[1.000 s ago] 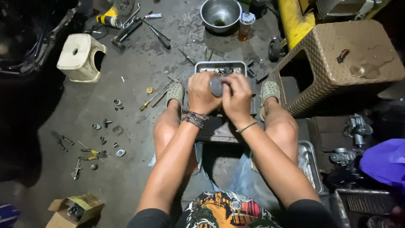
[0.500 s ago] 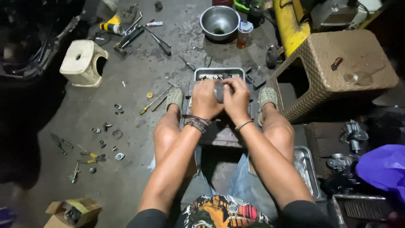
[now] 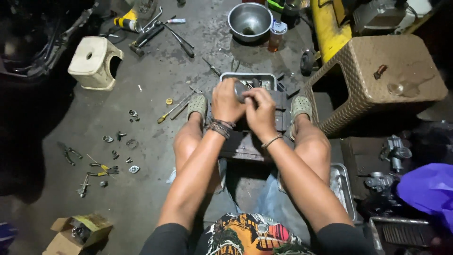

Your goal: The person scrubs a cylindrical metal part with a cloth or abrasive pad while seated. They repeatedly rub the surface, rotate the part, and occasionally dip it into a metal tray containing liquid.

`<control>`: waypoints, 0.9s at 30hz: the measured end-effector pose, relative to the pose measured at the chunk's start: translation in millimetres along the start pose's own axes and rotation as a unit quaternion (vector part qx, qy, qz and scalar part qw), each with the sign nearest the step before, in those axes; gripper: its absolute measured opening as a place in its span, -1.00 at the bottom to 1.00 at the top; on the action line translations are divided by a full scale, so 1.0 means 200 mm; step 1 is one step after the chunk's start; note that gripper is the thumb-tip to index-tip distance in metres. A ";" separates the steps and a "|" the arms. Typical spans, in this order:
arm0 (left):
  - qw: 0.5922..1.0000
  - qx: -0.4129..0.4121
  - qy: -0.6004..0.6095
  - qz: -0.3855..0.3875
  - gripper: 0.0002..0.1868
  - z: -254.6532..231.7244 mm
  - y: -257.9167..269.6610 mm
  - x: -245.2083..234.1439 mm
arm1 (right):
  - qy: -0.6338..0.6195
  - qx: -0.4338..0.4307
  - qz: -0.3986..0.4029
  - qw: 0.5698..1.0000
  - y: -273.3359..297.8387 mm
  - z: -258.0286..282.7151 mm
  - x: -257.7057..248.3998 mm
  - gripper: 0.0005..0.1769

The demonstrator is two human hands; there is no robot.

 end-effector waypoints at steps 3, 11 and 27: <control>0.998 0.066 0.017 -0.005 -0.33 -0.12 0.06 -0.04 | 0.020 0.011 -0.023 0.999 -0.03 -0.13 -0.06 -0.78; 0.990 0.052 0.131 -0.033 -0.31 -0.08 -0.04 -0.12 | -0.031 0.079 -0.014 0.996 -0.03 -0.22 -0.01 -0.76; 0.896 -0.328 0.300 0.000 -0.25 -0.11 -0.04 -0.24 | 0.175 0.252 0.087 0.948 -0.08 -0.39 -0.26 -0.80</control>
Point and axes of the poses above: each hand's wrist, its own y-axis away from the middle knuckle, its own x-axis out of the palm, z = x × y, the point moved 3 cm from there along -y, towards the middle knuckle, and after that the axes turned 8 degrees about -z, right-handed, at the moved point
